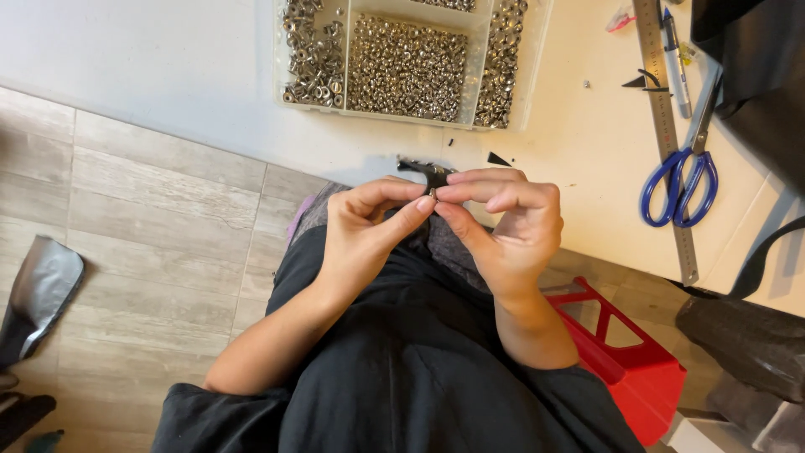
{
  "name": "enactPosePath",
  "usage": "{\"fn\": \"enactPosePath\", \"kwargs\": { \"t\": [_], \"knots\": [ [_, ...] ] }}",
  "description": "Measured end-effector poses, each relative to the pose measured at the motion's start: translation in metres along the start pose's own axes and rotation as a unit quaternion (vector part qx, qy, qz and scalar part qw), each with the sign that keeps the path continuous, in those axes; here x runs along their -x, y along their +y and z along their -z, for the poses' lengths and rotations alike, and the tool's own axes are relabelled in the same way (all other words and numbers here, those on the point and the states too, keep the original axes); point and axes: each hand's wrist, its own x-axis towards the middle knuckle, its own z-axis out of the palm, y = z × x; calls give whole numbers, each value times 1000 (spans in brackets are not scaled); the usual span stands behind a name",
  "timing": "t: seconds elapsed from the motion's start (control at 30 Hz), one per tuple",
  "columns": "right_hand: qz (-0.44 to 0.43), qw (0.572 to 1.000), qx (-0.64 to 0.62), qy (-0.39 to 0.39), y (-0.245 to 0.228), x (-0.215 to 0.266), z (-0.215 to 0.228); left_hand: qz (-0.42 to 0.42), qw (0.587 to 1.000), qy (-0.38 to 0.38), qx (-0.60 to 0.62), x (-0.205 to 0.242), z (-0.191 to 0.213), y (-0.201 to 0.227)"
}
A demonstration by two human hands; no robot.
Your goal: Inserting metal studs into pre-punched holes on a leather strap
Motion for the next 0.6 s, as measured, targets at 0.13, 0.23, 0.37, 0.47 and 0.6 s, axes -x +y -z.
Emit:
{"fn": "enactPosePath", "kwargs": {
  "t": [0.13,0.23,0.37,0.47,0.6],
  "knots": [
    [-58,997,-43,-24,1,-2,8,-70,991,-45,-108,-6,3,16],
    [-75,996,-24,-40,-5,-5,11,-115,977,-61,-169,-8,2,22],
    [-58,992,65,-91,-15,-21,22,-130,969,-59,-200,-8,0,27],
    [-62,985,86,-137,-17,-26,26,-138,966,-66,-209,-7,-1,27],
    [-45,980,132,-144,-20,-27,24,-138,964,-61,-218,-8,0,25]
  ]
}}
